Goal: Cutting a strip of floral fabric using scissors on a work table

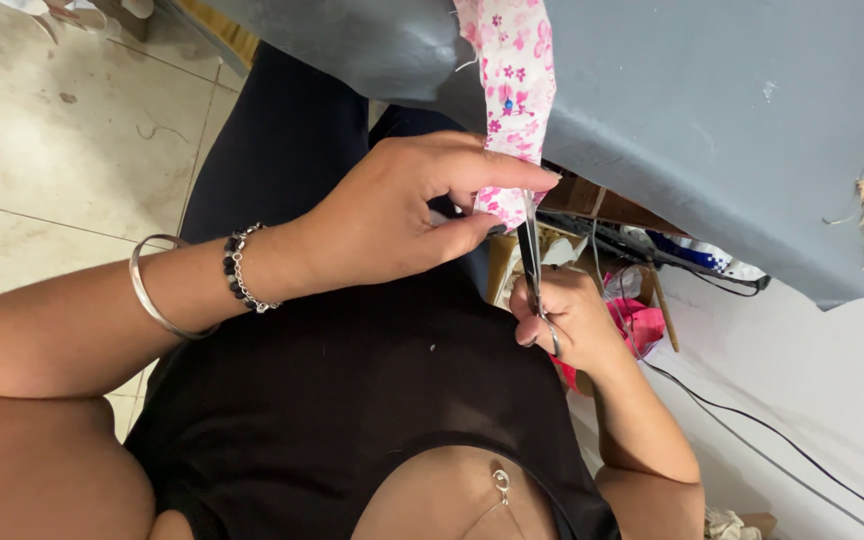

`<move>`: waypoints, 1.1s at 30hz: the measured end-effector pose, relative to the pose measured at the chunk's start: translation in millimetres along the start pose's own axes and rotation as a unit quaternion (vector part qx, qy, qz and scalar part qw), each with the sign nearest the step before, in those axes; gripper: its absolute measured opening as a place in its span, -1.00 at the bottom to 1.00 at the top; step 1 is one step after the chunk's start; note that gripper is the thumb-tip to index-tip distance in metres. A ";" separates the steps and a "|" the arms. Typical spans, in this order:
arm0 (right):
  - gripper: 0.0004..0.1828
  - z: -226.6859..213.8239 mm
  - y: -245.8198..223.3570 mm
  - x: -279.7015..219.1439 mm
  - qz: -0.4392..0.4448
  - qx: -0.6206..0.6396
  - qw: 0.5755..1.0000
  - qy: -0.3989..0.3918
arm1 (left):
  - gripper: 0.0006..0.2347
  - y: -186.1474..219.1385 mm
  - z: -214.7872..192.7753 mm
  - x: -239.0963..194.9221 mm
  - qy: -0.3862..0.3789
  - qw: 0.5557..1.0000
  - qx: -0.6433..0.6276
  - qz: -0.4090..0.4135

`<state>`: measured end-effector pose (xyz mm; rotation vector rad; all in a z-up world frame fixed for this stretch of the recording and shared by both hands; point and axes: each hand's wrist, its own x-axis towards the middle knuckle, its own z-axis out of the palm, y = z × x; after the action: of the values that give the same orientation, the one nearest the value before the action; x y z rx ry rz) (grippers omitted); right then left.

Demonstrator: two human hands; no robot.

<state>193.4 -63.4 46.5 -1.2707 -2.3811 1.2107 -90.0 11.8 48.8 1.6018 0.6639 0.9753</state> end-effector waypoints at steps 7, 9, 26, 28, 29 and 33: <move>-0.38 -5.1 3.6 -2.8 -0.008 -0.016 1.000 -0.020 | -0.56 -1.3 -8.3 0.3 -0.038 0.999 -0.025 0.023; -0.39 -6.3 5.5 -3.9 -0.018 -0.017 0.999 -0.025 | -0.56 -2.4 -10.4 1.8 -0.045 0.999 -0.007 0.022; -0.53 -26.6 11.1 -7.1 -0.030 -0.022 0.995 -0.097 | -0.53 -9.2 -30.9 4.0 -0.108 0.993 0.002 0.050; -0.60 -31.9 13.9 -8.5 -0.029 -0.063 0.991 -0.115 | -0.54 -8.5 -34.0 5.4 -0.133 0.990 0.011 0.046; -0.60 -34.5 13.9 -8.9 -0.030 -0.063 0.991 -0.118 | -0.54 -9.0 -34.6 6.0 -0.130 0.991 0.010 0.045; -0.59 -42.2 11.0 -7.3 -0.033 -0.098 0.983 -0.153 | -0.51 -9.6 -37.4 7.8 -0.155 0.986 0.025 0.051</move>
<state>225.5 -41.3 67.4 -1.1135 -2.7987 1.2583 -117.5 39.5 44.0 1.7991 0.3973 0.7640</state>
